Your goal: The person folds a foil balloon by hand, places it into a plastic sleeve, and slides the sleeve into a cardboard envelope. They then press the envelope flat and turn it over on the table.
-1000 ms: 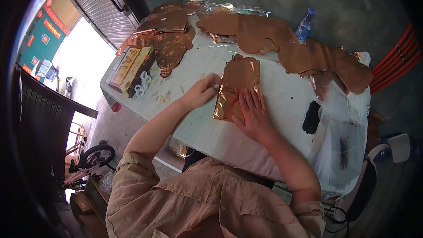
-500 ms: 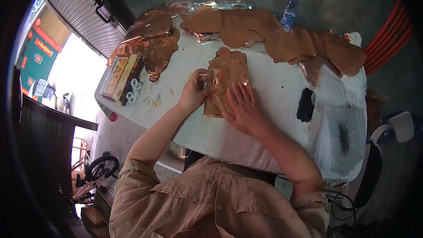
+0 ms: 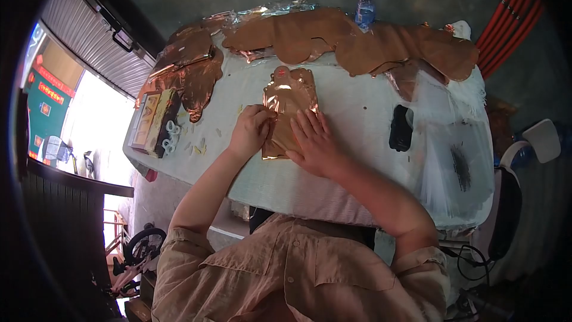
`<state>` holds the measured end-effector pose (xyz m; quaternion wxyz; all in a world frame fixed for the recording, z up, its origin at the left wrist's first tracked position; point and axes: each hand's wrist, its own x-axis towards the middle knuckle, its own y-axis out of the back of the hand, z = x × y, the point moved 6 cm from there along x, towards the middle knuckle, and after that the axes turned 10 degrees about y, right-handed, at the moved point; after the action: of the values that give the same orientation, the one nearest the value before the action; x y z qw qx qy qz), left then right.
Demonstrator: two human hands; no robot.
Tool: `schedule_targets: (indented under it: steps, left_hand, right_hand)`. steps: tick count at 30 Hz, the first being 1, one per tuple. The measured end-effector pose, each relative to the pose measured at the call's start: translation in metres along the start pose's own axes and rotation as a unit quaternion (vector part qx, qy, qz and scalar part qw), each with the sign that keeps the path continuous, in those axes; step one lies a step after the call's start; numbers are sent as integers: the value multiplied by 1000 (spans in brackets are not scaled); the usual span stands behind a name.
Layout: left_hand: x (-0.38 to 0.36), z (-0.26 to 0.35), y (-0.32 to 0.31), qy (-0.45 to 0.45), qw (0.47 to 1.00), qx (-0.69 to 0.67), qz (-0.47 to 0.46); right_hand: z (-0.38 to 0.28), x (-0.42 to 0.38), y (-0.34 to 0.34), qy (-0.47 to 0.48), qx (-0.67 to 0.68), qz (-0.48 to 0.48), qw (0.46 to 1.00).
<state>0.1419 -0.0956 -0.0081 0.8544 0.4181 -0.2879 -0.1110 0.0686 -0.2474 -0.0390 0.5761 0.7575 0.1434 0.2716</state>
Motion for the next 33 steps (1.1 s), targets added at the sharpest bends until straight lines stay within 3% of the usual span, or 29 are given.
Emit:
schedule_targets:
  steps: [10, 13, 15, 16, 18, 19, 21, 25, 27, 28, 29, 32, 33]
  left_hand:
    - [-6, 2, 5, -16, 998, 35, -52]
    - [-8, -1, 2, -18, 997, 45, -58]
    - [-8, -2, 1, -15, 997, 51, -55]
    - [-8, -2, 1, -16, 997, 56, -59]
    - [-8, -2, 1, -14, 997, 56, -59]
    - [-7, -2, 1, -14, 996, 54, -62]
    - [-7, -2, 1, -12, 997, 53, -58]
    - [-9, -3, 1, -5, 998, 49, -51]
    - [-9, -4, 0, 0, 998, 45, -55]
    - [-8, -5, 0, 5, 997, 41, -58]
    - [-8, -6, 1, 6, 997, 41, -58]
    - [-6, -12, 2, 25, 998, 4, -52]
    - [-2, -16, 1, 33, 997, -36, -58]
  right_hand:
    - [9, 1, -9, -10, 36, -37, 999]
    - [20, 13, 7, 6, 52, 22, 998]
    - [32, 25, 27, -62, 207, -123, 968]
    - [38, 26, 21, -57, 206, -125, 969]
    - [61, 31, 31, -114, 134, 85, 981]
    - [65, 36, 29, -111, 132, 87, 981]
    - [88, 42, 29, -227, 81, 101, 965]
    - [121, 70, 16, -239, 137, 25, 961]
    - [132, 76, 5, -290, 245, -59, 923]
    - [128, 71, 7, -339, 368, -69, 863]
    - [129, 73, 8, -340, 367, -69, 863]
    - [130, 70, -7, -361, 508, -128, 771]
    - [129, 69, -8, -361, 509, -130, 771]
